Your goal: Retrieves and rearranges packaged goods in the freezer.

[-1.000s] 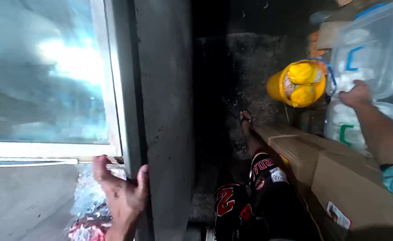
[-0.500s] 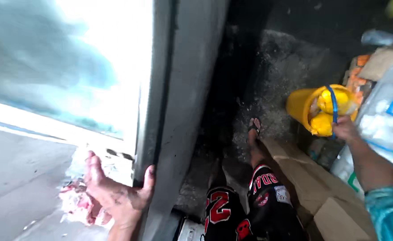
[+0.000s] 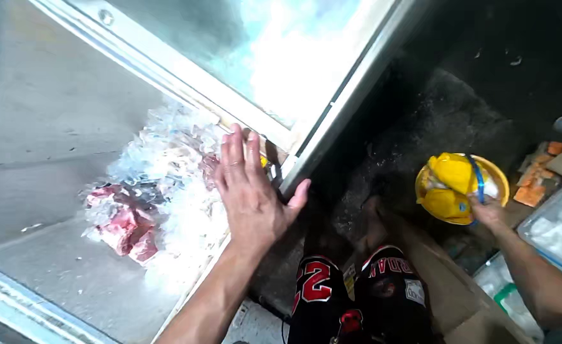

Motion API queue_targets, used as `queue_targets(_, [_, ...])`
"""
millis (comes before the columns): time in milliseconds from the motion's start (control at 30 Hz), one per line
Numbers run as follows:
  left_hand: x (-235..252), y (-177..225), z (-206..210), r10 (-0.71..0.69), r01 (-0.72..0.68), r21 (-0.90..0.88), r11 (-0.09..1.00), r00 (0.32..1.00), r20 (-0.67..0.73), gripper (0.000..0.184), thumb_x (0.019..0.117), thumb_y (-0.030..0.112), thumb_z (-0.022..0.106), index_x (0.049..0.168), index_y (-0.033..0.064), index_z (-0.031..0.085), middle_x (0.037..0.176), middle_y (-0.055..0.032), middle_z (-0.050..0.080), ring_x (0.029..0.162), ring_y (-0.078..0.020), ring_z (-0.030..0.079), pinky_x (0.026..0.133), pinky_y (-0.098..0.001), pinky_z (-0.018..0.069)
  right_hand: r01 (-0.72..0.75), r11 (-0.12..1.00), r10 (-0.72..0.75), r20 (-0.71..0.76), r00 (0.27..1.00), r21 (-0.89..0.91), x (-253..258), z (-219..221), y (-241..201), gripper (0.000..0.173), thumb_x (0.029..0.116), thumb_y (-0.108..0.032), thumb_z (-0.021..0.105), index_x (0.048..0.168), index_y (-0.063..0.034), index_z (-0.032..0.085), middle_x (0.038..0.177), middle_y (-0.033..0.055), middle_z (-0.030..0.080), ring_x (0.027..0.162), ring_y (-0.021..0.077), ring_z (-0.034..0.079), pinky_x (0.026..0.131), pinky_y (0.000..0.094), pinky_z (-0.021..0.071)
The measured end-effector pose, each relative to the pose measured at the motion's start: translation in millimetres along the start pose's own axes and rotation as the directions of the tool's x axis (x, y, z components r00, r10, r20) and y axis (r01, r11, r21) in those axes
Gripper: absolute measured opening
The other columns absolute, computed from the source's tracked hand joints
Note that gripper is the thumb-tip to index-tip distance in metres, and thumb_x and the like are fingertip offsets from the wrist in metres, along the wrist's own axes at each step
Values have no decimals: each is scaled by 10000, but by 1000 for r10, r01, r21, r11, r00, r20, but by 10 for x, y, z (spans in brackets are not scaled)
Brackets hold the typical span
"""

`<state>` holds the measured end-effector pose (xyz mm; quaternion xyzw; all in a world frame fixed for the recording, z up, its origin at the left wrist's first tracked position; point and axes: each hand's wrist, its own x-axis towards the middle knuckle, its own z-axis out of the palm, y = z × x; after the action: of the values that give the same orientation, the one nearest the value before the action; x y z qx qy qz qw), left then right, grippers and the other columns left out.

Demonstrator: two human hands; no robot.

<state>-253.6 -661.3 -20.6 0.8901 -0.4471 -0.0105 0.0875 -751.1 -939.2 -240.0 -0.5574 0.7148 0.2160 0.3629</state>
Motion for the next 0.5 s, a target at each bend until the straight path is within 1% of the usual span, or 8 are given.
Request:
queue_targets(33, [7, 0, 2, 0, 0, -5, 1000, 1000, -7, 1062, 842, 723, 601, 1597, 50, 276, 1663, -235, 265, 1537, -387, 271, 1160, -614, 311, 29, 999, -28, 21, 999, -27, -45, 89, -128, 459, 1083, -366, 498, 1281, 29, 622, 1087, 317, 656, 893, 448, 665, 818, 654, 517])
queue_targets(100, [-1, -10, 0, 3, -3, -13, 1000, 1000, -5, 1059, 839, 728, 598, 1598, 58, 286, 1660, -230, 278, 1537, -377, 278, 1159, -598, 316, 84, 991, -76, 85, 994, -103, -138, 262, -332, 476, 1077, -393, 502, 1286, 14, 633, 1161, 314, 654, 1030, 464, 653, 914, 669, 486])
queue_targets(167, [-21, -27, -8, 10, -10, -25, 1000, 1000, 13, 1059, 839, 727, 601, 1608, 75, 276, 1674, -209, 259, 1551, -350, 255, 1175, -580, 299, 172, 964, -138, 169, 976, -203, -276, 389, -509, 474, 1072, -402, 502, 1305, -8, 629, 1209, 300, 652, 1128, 466, 632, 977, 668, 464])
queue_targets(300, [-14, -15, 9, 33, -33, -40, 999, 999, 10, 1040, 855, 714, 592, 1599, 54, 287, 1669, -212, 268, 1541, -354, 278, 1156, -576, 326, 384, 847, -261, 340, 903, -368, -486, 657, -822, 425, 1061, -373, 511, 1302, -42, 626, 1180, 265, 675, 1120, 455, 647, 961, 666, 480])
queue_targets(367, [-36, -18, 9, 33, -33, -39, 999, 999, 7, 1026, 861, 698, 593, 1593, 46, 290, 1663, -217, 281, 1532, -369, 291, 1147, -590, 329, 478, 778, -297, 432, 851, -408, -580, 864, -1086, 438, 1062, -376, 503, 1331, -52, 624, 1226, 252, 670, 1171, 443, 630, 1002, 654, 462])
queue_targets(433, [-64, -41, -1, 40, -40, -38, 998, 999, 15, 1019, 868, 686, 600, 1603, 57, 280, 1666, -204, 283, 1528, -370, 298, 1137, -612, 333, 556, 719, -318, 514, 797, -417, -733, 1149, -1323, 426, 1046, -374, 517, 1327, -76, 635, 1224, 248, 672, 1174, 452, 625, 998, 676, 451])
queue_targets(467, [-87, -37, -13, 43, -42, -41, 998, 999, 32, 1021, 871, 683, 599, 1614, 69, 263, 1674, -189, 273, 1536, -360, 289, 1150, -622, 325, 570, 708, -312, 539, 782, -418, -843, 1303, -1310, 438, 1028, -398, 531, 1319, -94, 649, 1225, 244, 676, 1180, 452, 623, 1000, 684, 448])
queue_targets(500, [-63, -35, -2, 51, -49, -50, 998, 998, 34, 1019, 875, 675, 599, 1621, 77, 248, 1678, -183, 263, 1542, -355, 279, 1166, -641, 304, 575, 709, -309, 552, 774, -409, -888, 1471, -1272, 506, 1018, -480, 525, 1316, -92, 655, 1242, 242, 671, 1201, 447, 613, 1016, 684, 442])
